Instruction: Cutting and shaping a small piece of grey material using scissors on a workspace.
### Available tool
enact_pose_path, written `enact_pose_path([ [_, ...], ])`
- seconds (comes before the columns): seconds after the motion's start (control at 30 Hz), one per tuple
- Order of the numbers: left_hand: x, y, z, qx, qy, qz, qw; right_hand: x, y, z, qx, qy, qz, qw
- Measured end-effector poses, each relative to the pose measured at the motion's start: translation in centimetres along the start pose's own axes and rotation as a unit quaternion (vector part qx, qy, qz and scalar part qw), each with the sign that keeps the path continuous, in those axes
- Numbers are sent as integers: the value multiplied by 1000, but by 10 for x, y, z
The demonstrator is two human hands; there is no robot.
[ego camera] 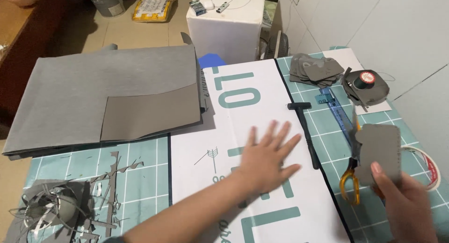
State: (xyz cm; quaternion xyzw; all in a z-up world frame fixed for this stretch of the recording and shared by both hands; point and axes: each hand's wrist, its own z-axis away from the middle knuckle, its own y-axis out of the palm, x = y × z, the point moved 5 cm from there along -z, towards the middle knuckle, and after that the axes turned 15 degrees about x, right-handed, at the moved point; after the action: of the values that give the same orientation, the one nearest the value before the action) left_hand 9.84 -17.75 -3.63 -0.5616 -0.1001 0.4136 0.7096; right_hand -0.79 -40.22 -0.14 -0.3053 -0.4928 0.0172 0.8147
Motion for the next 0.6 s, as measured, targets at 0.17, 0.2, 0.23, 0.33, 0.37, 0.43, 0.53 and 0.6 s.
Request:
enact_pose_path([
  [0.17, 82, 34, 92, -99, -99, -32, 990, 23, 11, 11, 23, 57, -46, 997],
  [0.2, 79, 31, 118, -99, -101, -31, 989, 25, 12, 10, 25, 56, -46, 997],
  [0.23, 86, 31, 145, -63, -195, 12, 979, 26, 14, 10, 22, 58, -51, 997],
  [0.33, 117, 76, 197, -99, -352, -95, 926, 26, 15, 6, 29, 48, -51, 997],
  [0.37, 125, 94, 212, -168, -407, -240, 865, 27, 16, 4, 37, 36, -48, 998],
  [0.43, 59, -8, 177, -90, -353, -159, 917, 22, 20, 1, 46, 20, -48, 998],
  [0.53, -13, -17, 125, 135, -146, 91, 976, 18, 25, -4, 66, -32, -53, 996],
  [0.6, -26, 49, 87, 205, -67, 174, 961, 30, 29, 3, 72, -50, -55, 995],
])
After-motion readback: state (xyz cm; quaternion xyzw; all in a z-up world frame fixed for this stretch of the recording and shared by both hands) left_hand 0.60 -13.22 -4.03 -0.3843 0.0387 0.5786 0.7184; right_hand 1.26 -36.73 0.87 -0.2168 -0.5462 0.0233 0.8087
